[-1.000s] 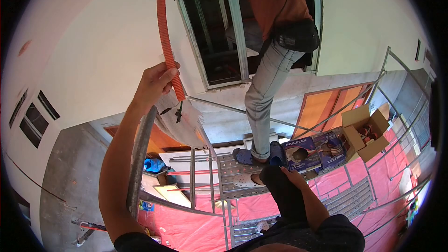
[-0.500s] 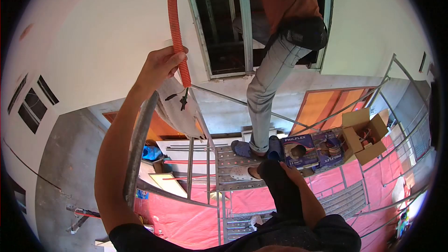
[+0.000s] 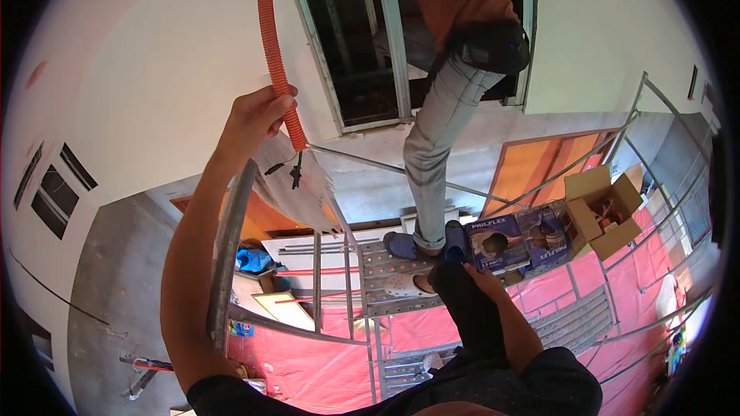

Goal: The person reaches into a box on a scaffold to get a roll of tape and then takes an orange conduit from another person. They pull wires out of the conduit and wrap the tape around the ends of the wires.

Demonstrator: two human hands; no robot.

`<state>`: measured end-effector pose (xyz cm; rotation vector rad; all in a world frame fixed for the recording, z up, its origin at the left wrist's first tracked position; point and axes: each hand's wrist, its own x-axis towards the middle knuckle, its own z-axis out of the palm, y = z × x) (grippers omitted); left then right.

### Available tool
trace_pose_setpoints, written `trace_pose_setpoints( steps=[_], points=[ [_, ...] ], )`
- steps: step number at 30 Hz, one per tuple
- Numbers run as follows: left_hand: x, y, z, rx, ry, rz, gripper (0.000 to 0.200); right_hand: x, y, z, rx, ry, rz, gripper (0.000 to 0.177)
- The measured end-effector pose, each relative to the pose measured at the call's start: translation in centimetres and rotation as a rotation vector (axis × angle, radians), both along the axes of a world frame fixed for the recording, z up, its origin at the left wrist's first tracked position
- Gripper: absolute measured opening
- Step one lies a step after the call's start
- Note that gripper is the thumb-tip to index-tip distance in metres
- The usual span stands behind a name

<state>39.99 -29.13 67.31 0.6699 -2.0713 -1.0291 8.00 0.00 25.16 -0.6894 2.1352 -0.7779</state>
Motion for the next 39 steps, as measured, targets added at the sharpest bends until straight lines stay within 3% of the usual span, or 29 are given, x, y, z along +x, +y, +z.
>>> trace_pose_setpoints(
  steps=[8,13,20,23,32,39],
  points=[
    [0.2,-0.1,0.1,0.012,-0.043,0.001,0.036,0.4,0.1,1.5,0.033,-0.026,-0.008,0.090],
    [-0.1,0.1,0.1,0.000,-0.008,0.016,0.035,-0.4,-0.2,-1.4,0.016,-0.053,-0.026,0.089],
    [0.2,-0.1,-0.1,-0.015,-0.055,0.036,0.035,-0.6,0.1,-1.3,-0.020,-0.121,-0.005,0.091],
    [0.3,-0.4,0.0,-0.021,-0.082,0.037,0.035,-0.8,-0.3,-2.5,0.023,-0.010,-0.029,0.093],
    [0.4,-0.5,-0.1,-0.016,-0.064,0.007,0.037,-1.1,-0.4,-3.4,-0.007,-0.040,-0.020,0.090],
    [0.3,-0.4,-0.1,-0.006,-0.052,-0.009,0.033,-0.4,0.0,-1.0,-0.033,-0.054,0.005,0.086]
  ],
)
